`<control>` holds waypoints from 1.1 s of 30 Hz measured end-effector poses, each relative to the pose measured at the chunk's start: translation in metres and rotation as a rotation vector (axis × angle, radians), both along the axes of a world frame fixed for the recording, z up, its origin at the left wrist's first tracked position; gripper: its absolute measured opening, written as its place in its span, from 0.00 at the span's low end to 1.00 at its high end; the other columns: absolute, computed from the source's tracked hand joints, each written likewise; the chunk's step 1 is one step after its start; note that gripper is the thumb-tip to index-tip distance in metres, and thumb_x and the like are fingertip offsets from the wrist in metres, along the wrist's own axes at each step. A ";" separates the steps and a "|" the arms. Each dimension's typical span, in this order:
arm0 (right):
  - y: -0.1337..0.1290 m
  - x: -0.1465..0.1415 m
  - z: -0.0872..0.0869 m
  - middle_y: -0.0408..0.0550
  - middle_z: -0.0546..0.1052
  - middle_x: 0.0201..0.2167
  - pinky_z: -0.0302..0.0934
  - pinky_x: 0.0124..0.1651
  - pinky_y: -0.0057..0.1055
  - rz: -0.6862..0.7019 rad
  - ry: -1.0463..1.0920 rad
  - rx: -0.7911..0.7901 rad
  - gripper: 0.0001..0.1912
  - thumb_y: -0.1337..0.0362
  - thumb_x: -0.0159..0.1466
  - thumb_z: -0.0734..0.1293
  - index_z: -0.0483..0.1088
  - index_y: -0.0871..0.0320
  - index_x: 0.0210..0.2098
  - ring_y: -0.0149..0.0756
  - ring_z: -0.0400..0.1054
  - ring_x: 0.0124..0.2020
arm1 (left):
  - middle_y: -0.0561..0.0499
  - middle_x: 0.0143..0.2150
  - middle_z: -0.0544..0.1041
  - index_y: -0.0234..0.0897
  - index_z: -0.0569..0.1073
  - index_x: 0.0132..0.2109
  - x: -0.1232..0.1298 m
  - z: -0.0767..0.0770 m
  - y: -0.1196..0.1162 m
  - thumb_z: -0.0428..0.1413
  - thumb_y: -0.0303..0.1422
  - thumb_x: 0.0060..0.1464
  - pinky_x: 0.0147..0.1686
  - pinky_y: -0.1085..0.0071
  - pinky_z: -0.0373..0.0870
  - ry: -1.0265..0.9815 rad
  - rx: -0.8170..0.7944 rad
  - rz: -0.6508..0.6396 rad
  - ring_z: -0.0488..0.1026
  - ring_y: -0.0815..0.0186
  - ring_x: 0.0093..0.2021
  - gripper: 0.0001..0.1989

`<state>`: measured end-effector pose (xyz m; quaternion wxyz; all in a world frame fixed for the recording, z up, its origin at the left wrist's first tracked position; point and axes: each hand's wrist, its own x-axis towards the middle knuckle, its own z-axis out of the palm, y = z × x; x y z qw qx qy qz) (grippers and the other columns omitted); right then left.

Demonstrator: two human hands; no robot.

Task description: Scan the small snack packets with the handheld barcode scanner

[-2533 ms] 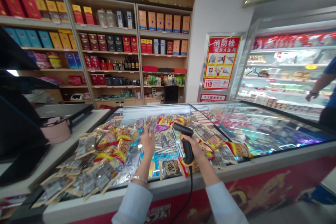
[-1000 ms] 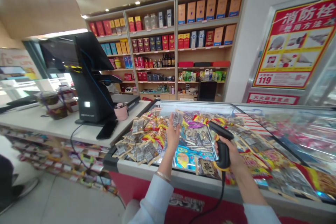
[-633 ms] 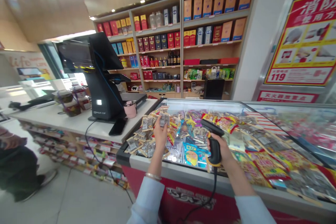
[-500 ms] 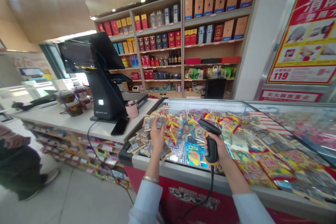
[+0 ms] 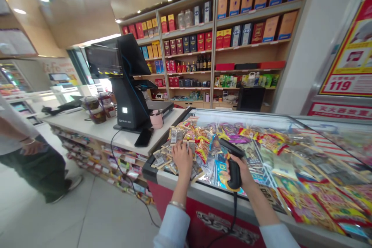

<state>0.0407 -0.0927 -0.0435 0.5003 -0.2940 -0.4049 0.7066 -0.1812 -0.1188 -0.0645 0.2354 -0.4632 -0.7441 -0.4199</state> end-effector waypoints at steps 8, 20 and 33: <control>0.000 -0.001 -0.003 0.41 0.70 0.15 0.57 0.12 0.24 0.012 -0.003 0.016 0.18 0.53 0.48 0.73 0.71 0.60 0.30 0.28 0.61 0.12 | 0.42 0.49 0.76 0.37 0.76 0.42 0.002 0.002 -0.002 0.48 0.30 0.58 0.61 0.52 0.53 -0.017 0.063 -0.003 0.68 0.56 0.53 0.12; 0.005 0.003 -0.010 0.41 0.71 0.15 0.59 0.13 0.25 -0.005 0.022 0.019 0.16 0.53 0.50 0.72 0.71 0.60 0.30 0.29 0.63 0.12 | 0.45 0.40 0.78 0.36 0.73 0.42 0.000 -0.002 -0.004 0.46 0.30 0.58 0.58 0.59 0.58 -0.055 0.102 0.009 0.72 0.60 0.43 0.12; -0.003 0.012 0.012 0.40 0.71 0.14 0.57 0.12 0.23 -0.003 0.091 0.046 0.14 0.55 0.50 0.71 0.71 0.60 0.27 0.28 0.62 0.11 | 0.42 0.38 0.77 0.33 0.73 0.44 -0.005 0.010 -0.006 0.45 0.32 0.56 0.49 0.59 0.63 -0.050 -0.019 0.026 0.72 0.54 0.43 0.15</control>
